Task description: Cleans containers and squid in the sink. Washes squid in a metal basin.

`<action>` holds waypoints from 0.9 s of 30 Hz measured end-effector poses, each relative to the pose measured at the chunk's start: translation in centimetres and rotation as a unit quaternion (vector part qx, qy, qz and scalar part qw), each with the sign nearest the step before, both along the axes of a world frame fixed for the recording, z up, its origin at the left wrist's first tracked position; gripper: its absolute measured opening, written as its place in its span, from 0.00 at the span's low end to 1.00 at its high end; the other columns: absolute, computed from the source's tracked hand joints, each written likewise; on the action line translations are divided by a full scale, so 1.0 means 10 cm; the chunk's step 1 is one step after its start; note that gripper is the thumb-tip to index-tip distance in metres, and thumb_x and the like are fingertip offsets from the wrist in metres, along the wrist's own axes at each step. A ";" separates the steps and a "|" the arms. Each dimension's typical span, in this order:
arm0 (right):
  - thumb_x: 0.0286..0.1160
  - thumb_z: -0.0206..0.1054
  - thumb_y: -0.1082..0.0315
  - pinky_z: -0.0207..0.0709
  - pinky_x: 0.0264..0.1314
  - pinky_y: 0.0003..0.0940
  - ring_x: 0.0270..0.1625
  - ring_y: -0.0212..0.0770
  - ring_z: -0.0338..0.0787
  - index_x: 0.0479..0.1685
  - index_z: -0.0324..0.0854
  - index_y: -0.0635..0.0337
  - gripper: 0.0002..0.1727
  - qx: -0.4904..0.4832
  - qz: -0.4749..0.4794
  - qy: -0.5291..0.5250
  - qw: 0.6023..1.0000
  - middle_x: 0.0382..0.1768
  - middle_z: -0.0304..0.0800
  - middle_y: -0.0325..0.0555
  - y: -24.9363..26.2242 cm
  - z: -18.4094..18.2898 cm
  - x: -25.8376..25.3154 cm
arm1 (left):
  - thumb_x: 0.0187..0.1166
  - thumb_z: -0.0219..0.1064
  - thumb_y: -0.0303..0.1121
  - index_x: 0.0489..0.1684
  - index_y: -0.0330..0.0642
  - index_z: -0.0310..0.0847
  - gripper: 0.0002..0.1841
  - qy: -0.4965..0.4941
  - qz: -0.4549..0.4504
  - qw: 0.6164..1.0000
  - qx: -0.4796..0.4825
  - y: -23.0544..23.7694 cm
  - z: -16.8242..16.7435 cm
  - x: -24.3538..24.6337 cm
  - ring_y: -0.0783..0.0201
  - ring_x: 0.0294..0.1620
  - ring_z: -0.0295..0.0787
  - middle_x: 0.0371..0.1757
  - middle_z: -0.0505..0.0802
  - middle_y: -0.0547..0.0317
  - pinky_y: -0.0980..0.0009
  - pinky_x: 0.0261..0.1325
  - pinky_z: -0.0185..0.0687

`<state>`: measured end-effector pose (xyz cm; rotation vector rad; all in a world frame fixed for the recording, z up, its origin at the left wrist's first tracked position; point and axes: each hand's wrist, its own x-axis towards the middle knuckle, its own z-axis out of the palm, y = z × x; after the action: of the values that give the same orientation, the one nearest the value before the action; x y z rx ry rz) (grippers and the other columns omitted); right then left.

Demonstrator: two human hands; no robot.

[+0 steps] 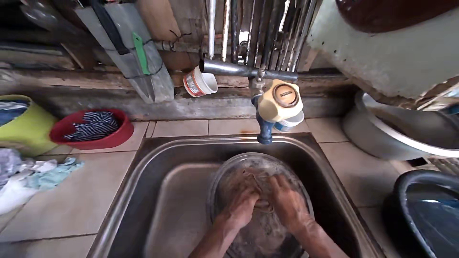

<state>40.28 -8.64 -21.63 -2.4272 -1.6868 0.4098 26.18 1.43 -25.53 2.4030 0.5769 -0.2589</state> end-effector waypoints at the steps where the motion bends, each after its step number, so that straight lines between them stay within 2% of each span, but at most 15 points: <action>1: 0.79 0.70 0.58 0.77 0.73 0.61 0.71 0.64 0.85 0.74 0.78 0.62 0.27 -0.032 0.036 0.053 0.997 0.70 0.83 0.64 0.01 -0.13 -0.03 | 0.79 0.65 0.26 0.73 0.42 0.80 0.22 0.057 -0.016 0.998 -0.005 0.00 -0.09 0.03 0.43 0.83 0.72 0.78 0.82 0.47 0.43 0.82 0.67; 3: 0.82 0.64 0.45 0.63 0.84 0.63 0.80 0.61 0.76 0.76 0.77 0.58 0.32 -0.126 0.081 0.111 0.982 0.74 0.81 0.59 0.00 -0.41 0.00 | 0.80 0.66 0.34 0.75 0.43 0.79 0.23 0.128 -0.021 0.992 -0.001 0.01 -0.19 0.01 0.42 0.81 0.74 0.77 0.83 0.45 0.40 0.82 0.67; 6: 0.79 0.63 0.39 0.75 0.70 0.68 0.72 0.64 0.83 0.79 0.76 0.47 0.33 -0.212 0.109 0.090 0.967 0.74 0.80 0.58 -0.03 -0.57 0.15 | 0.80 0.66 0.35 0.68 0.44 0.83 0.18 0.160 -0.028 0.987 0.012 0.09 -0.13 -0.09 0.41 0.74 0.81 0.70 0.88 0.44 0.38 0.75 0.73; 7: 0.79 0.63 0.40 0.74 0.69 0.71 0.71 0.66 0.84 0.80 0.76 0.43 0.32 -0.236 0.120 0.077 0.961 0.74 0.81 0.59 -0.02 -0.50 0.21 | 0.81 0.66 0.36 0.63 0.41 0.86 0.16 0.156 -0.032 0.987 0.021 0.13 -0.02 -0.13 0.39 0.71 0.84 0.67 0.89 0.42 0.37 0.72 0.75; 9: 0.82 0.64 0.45 0.68 0.71 0.78 0.71 0.71 0.82 0.72 0.83 0.46 0.25 -0.270 0.120 0.059 0.953 0.68 0.86 0.63 0.04 -0.21 0.33 | 0.83 0.65 0.35 0.56 0.36 0.87 0.14 0.135 -0.038 0.990 0.030 0.25 0.38 -0.20 0.39 0.69 0.85 0.64 0.90 0.39 0.38 0.71 0.76; 11: 0.87 0.59 0.47 0.68 0.72 0.76 0.73 0.69 0.81 0.67 0.87 0.50 0.23 -0.274 0.123 0.075 0.951 0.67 0.87 0.62 0.07 0.21 0.49 | 0.85 0.62 0.30 0.55 0.34 0.89 0.12 0.079 -0.046 0.995 0.041 0.37 0.84 -0.26 0.41 0.65 0.87 0.59 0.91 0.39 0.45 0.71 0.78; 13: 0.87 0.60 0.50 0.73 0.71 0.66 0.65 0.58 0.88 0.61 0.89 0.55 0.21 -0.187 0.126 0.171 0.959 0.58 0.92 0.57 -0.01 0.63 0.69 | 0.84 0.64 0.29 0.50 0.37 0.92 0.10 -0.006 -0.046 0.996 0.079 0.44 1.28 -0.32 0.49 0.53 0.92 0.48 0.94 0.44 0.52 0.62 0.84; 14: 0.87 0.62 0.53 0.78 0.65 0.56 0.56 0.49 0.90 0.56 0.90 0.57 0.19 -0.119 0.126 0.226 0.959 0.50 0.93 0.53 -0.08 0.80 0.77 | 0.82 0.67 0.28 0.47 0.39 0.93 0.08 -0.058 -0.050 0.991 0.110 0.45 1.46 -0.34 0.52 0.48 0.94 0.44 0.95 0.48 0.54 0.57 0.87; 15: 0.85 0.63 0.54 0.81 0.58 0.43 0.48 0.38 0.90 0.53 0.91 0.55 0.16 -0.050 0.126 0.268 0.954 0.44 0.93 0.44 -0.14 0.96 0.84 | 0.79 0.70 0.28 0.45 0.42 0.93 0.06 -0.110 -0.055 0.982 0.142 0.46 1.60 -0.36 0.56 0.42 0.94 0.40 0.94 0.52 0.57 0.50 0.90; 17: 0.79 0.66 0.54 0.84 0.47 0.25 0.40 0.24 0.89 0.50 0.93 0.45 0.13 0.074 0.134 0.320 0.935 0.39 0.94 0.29 -0.23 1.23 0.92 | 0.74 0.76 0.29 0.52 0.50 0.92 0.11 -0.207 -0.073 0.958 0.185 0.50 1.78 -0.35 0.64 0.42 0.93 0.44 0.94 0.60 0.64 0.46 0.92; 19: 0.74 0.72 0.52 0.83 0.39 0.19 0.35 0.22 0.88 0.45 0.95 0.43 0.11 0.180 0.148 0.379 0.895 0.34 0.94 0.27 -0.23 1.33 0.89 | 0.73 0.77 0.36 0.57 0.54 0.90 0.15 -0.266 -0.104 0.941 0.182 0.55 1.82 -0.30 0.69 0.49 0.92 0.54 0.92 0.63 0.69 0.50 0.91; 21: 0.69 0.77 0.53 0.84 0.39 0.20 0.34 0.23 0.88 0.42 0.93 0.47 0.11 0.190 0.167 0.430 0.867 0.32 0.93 0.30 -0.14 1.20 0.81 | 0.75 0.74 0.37 0.44 0.52 0.93 0.06 -0.294 -0.122 0.931 0.179 0.58 1.67 -0.26 0.69 0.44 0.92 0.51 0.92 0.63 0.69 0.42 0.91; 24: 0.72 0.77 0.54 0.84 0.49 0.41 0.41 0.37 0.89 0.57 0.86 0.54 0.20 -0.028 0.142 0.317 0.937 0.38 0.90 0.43 0.00 1.05 0.72 | 0.79 0.69 0.33 0.37 0.47 0.93 0.06 -0.285 -0.072 0.951 0.089 0.60 1.55 -0.31 0.72 0.36 0.90 0.36 0.93 0.66 0.70 0.42 0.88; 26: 0.75 0.74 0.53 0.80 0.45 0.36 0.38 0.32 0.86 0.44 0.89 0.52 0.13 -0.023 0.102 0.271 0.957 0.33 0.89 0.38 0.00 0.99 0.74 | 0.79 0.68 0.35 0.43 0.49 0.93 0.07 -0.286 -0.009 0.958 0.037 0.65 1.46 -0.37 0.79 0.37 0.90 0.37 0.94 0.72 0.76 0.44 0.89; 27: 0.77 0.73 0.53 0.79 0.44 0.32 0.36 0.30 0.85 0.40 0.88 0.52 0.12 -0.008 0.096 0.277 0.956 0.32 0.87 0.36 -0.01 0.91 0.75 | 0.79 0.70 0.36 0.49 0.51 0.92 0.08 -0.254 0.016 0.967 0.030 0.64 1.37 -0.38 0.77 0.39 0.91 0.39 0.95 0.71 0.73 0.46 0.90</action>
<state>47.81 -8.75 -12.55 -1.8993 -1.6496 1.0221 22.35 7.79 -11.84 2.3826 0.3866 0.3870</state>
